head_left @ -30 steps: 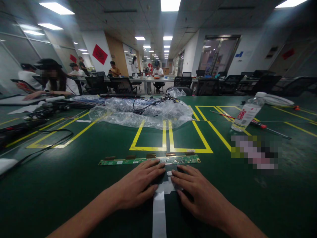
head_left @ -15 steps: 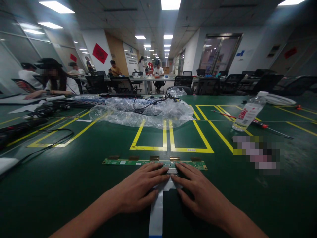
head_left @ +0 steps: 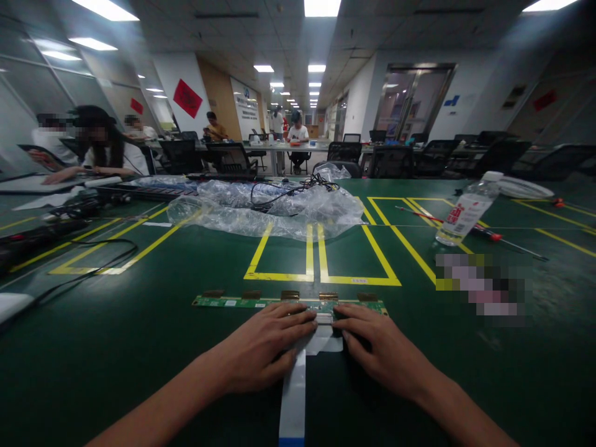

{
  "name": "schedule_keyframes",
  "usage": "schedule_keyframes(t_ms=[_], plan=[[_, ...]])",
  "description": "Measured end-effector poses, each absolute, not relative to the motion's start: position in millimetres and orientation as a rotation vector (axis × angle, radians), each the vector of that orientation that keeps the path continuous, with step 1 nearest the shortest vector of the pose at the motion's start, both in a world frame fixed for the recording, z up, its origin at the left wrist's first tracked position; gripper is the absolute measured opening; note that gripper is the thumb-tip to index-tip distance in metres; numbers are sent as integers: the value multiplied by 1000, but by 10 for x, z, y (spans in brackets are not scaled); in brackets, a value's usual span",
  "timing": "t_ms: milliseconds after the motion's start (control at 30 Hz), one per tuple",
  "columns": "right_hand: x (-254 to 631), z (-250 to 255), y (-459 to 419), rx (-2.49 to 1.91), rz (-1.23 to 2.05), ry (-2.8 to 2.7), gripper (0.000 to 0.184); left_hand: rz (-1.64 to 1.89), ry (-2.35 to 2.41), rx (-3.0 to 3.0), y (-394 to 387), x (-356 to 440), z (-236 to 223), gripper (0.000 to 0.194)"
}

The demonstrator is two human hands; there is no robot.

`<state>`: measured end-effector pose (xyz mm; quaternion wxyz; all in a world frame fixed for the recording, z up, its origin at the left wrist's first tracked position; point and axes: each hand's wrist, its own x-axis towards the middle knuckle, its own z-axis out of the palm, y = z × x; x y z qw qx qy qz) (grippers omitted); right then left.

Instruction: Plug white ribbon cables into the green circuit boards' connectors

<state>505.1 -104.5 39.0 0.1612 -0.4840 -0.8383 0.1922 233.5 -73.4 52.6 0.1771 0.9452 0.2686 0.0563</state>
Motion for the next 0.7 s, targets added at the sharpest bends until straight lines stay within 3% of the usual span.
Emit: schedule_keyframes(t_ms=[700], plan=[[5102,399,-997,-1353,572,-2476,44,230,793,2718,-685,2344,448,55]])
